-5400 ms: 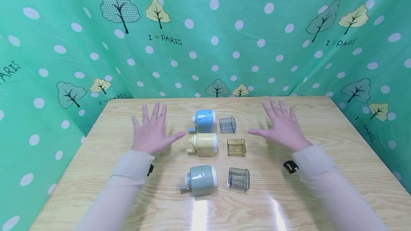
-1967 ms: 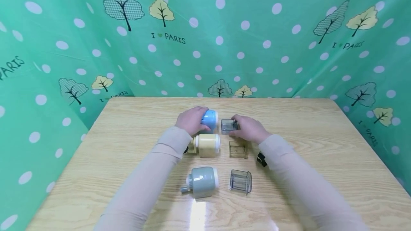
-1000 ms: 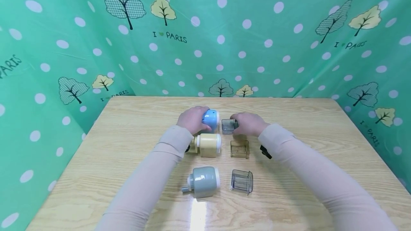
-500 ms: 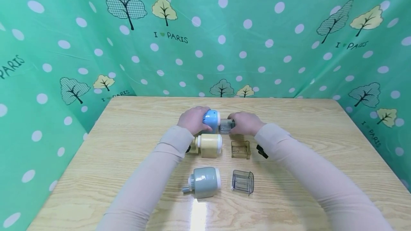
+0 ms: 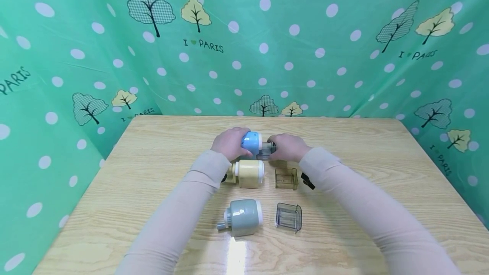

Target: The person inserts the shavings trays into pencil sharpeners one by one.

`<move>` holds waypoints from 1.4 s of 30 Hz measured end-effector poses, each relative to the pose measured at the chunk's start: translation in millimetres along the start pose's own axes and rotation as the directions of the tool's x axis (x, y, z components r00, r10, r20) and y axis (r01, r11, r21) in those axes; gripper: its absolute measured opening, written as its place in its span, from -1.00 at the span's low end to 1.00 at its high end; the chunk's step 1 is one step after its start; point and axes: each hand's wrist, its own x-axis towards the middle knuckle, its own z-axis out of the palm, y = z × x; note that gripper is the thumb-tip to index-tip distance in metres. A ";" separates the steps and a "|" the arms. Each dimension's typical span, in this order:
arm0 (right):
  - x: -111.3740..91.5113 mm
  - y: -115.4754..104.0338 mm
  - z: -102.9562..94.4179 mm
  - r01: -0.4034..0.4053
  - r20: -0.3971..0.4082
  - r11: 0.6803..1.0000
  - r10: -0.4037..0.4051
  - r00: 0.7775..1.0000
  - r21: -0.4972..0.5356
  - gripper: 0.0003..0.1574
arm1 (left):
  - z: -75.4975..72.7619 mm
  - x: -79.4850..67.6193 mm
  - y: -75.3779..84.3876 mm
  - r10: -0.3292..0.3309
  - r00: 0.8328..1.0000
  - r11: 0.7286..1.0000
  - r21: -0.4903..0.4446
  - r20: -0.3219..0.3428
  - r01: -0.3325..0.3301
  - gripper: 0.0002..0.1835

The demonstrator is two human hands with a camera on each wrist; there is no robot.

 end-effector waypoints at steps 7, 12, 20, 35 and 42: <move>2.4 -2.4 1.2 0.003 -0.010 1.000 -0.003 1.000 0.012 -0.24 | 1.3 2.6 -1.4 -0.005 1.000 1.000 -0.014 0.008 0.005 -0.10; 3.2 -4.8 0.3 0.004 -0.018 1.000 -0.004 1.000 0.023 -0.25 | 1.8 3.5 -2.0 -0.002 1.000 1.000 -0.015 0.009 0.002 -0.10; 6.0 -6.5 2.3 0.003 -0.020 0.999 -0.002 1.000 0.041 -0.23 | 0.9 2.0 -1.0 -0.001 1.000 1.000 -0.011 0.006 0.001 -0.10; 17.0 -5.0 7.9 0.012 -0.026 0.999 -0.011 1.000 0.053 -0.21 | 0.7 1.2 -0.6 -0.001 1.000 1.000 -0.001 -0.005 0.001 -0.13; 15.8 -7.8 6.7 0.011 -0.020 0.998 -0.010 1.000 0.059 -0.25 | 1.7 2.5 -1.7 -0.002 1.000 1.000 -0.002 0.002 0.002 -0.14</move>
